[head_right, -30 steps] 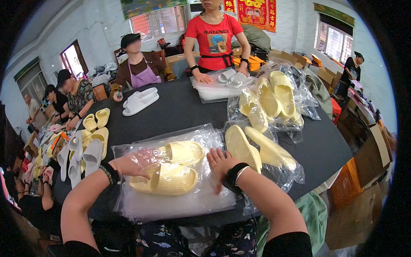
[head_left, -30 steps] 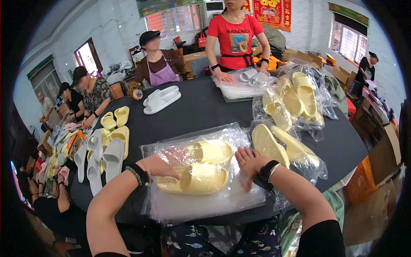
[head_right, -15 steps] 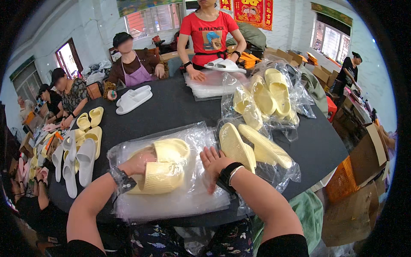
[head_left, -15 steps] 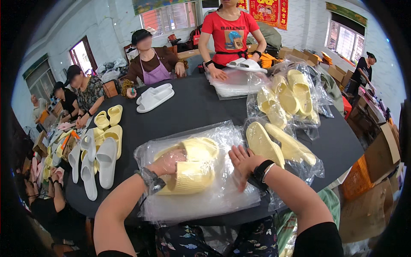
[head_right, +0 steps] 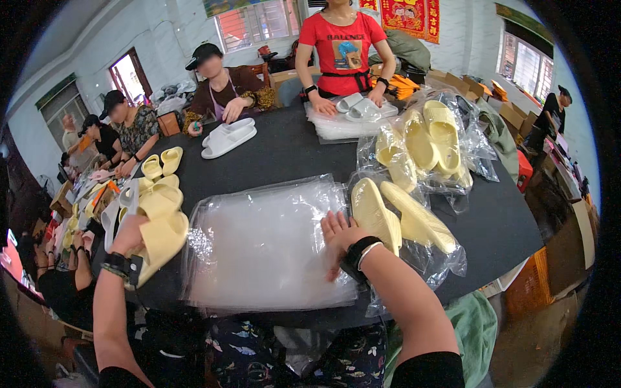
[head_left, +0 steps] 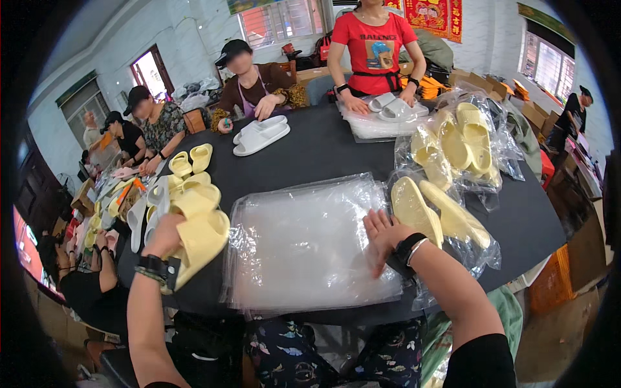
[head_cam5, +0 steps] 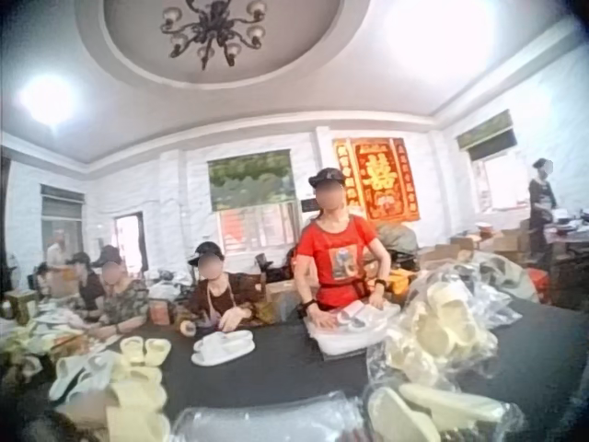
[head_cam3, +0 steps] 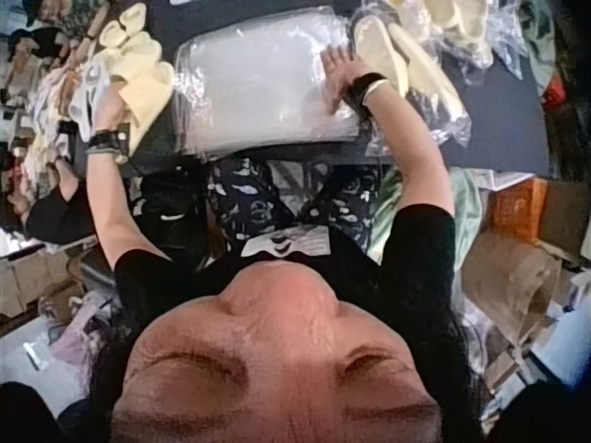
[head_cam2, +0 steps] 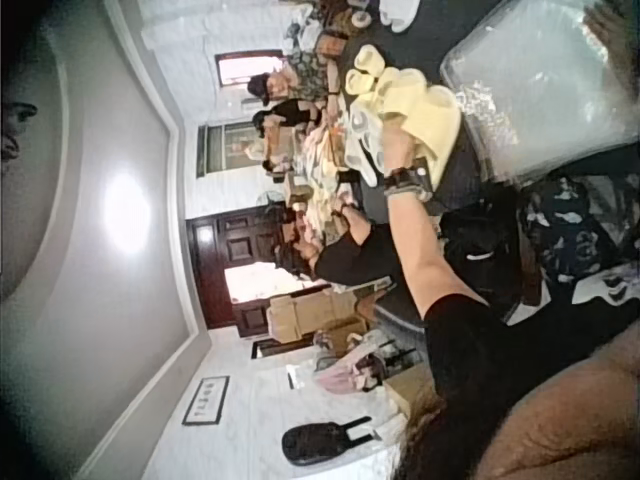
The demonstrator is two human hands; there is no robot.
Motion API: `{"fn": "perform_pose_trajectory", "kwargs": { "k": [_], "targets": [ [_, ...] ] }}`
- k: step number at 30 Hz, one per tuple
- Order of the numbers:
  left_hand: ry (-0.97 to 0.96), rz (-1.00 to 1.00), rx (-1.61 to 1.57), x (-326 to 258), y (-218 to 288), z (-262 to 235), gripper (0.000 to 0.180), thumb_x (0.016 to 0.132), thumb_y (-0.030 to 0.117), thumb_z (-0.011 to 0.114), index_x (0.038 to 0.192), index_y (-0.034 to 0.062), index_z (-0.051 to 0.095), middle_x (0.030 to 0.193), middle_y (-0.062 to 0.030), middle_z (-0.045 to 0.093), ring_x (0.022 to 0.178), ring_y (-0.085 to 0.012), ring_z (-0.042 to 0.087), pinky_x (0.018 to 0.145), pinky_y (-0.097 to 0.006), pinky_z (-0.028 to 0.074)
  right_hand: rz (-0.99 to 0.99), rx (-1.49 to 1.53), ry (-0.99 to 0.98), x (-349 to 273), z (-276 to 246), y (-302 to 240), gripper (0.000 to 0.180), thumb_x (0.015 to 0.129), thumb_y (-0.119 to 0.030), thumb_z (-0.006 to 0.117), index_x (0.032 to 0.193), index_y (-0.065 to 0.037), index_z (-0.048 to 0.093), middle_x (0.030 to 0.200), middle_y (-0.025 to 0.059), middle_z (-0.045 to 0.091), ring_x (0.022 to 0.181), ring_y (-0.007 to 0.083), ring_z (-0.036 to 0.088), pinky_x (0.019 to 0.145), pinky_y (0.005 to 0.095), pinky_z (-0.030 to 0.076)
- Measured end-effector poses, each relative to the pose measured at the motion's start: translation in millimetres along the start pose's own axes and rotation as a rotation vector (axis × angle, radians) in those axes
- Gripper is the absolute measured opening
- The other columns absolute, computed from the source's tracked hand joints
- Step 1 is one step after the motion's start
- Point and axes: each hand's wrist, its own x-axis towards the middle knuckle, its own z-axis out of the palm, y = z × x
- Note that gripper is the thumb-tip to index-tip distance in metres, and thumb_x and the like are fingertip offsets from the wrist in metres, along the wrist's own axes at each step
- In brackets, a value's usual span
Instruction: The recorder is packing pairs of slippers into plastic bags at a shared work table.
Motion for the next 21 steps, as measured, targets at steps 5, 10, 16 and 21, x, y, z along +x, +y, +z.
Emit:
{"fn": "perform_pose_trajectory", "kwargs": {
  "k": [5,10,16,21],
  "targets": [
    [0.414,-0.042,0.096,-4.0,10.5,-78.8,0.024,0.081,0.026,0.065,0.084,0.003,0.07,0.082,-0.0196,0.067,0.081,-0.0383,0.065,0.071,-0.044,0.051,-0.003,-0.024,0.039,-4.4,-1.7,-9.5,0.154,0.048,-0.064,0.087,0.153,0.001,-0.006,0.16,0.0242,-0.009,0.148,0.0394,-0.009,0.12,0.0496,0.001],
    [0.348,0.289,-0.322,28.6,165.6,-86.5,0.029,0.08,0.032,0.066,0.083,0.004,0.07,0.083,-0.0189,0.068,0.075,-0.0371,0.064,0.069,-0.04,0.051,0.04,-0.052,-0.001,-6.7,0.7,-0.7,0.155,0.047,-0.066,0.086,0.153,0.001,-0.006,0.161,0.0227,-0.008,0.149,0.0386,-0.007,0.12,0.0484,0.002],
    [0.287,0.405,-0.51,54.7,239.5,48.8,0.017,0.079,0.018,0.065,0.076,0.0019,0.069,0.075,-0.0211,0.065,0.073,-0.0398,0.064,0.065,-0.044,0.051,0.046,-0.089,0.059,-9.3,-5.9,-16.9,0.15,0.051,-0.061,0.087,0.153,0.002,-0.002,0.161,0.023,-0.004,0.15,0.0368,-0.004,0.121,0.0471,0.006],
    [-0.094,0.102,-0.386,42.3,252.2,110.4,0.017,0.077,0.007,0.059,0.084,-0.0028,0.07,0.089,-0.0247,0.067,0.089,-0.0378,0.066,0.081,-0.044,0.053,0.024,-0.083,0.079,-7.3,-4.4,-12.2,0.152,0.047,-0.06,0.089,0.152,0.005,0.0,0.16,0.0254,-0.001,0.149,0.0396,0.0,0.121,0.0481,0.009]
  ]
}}
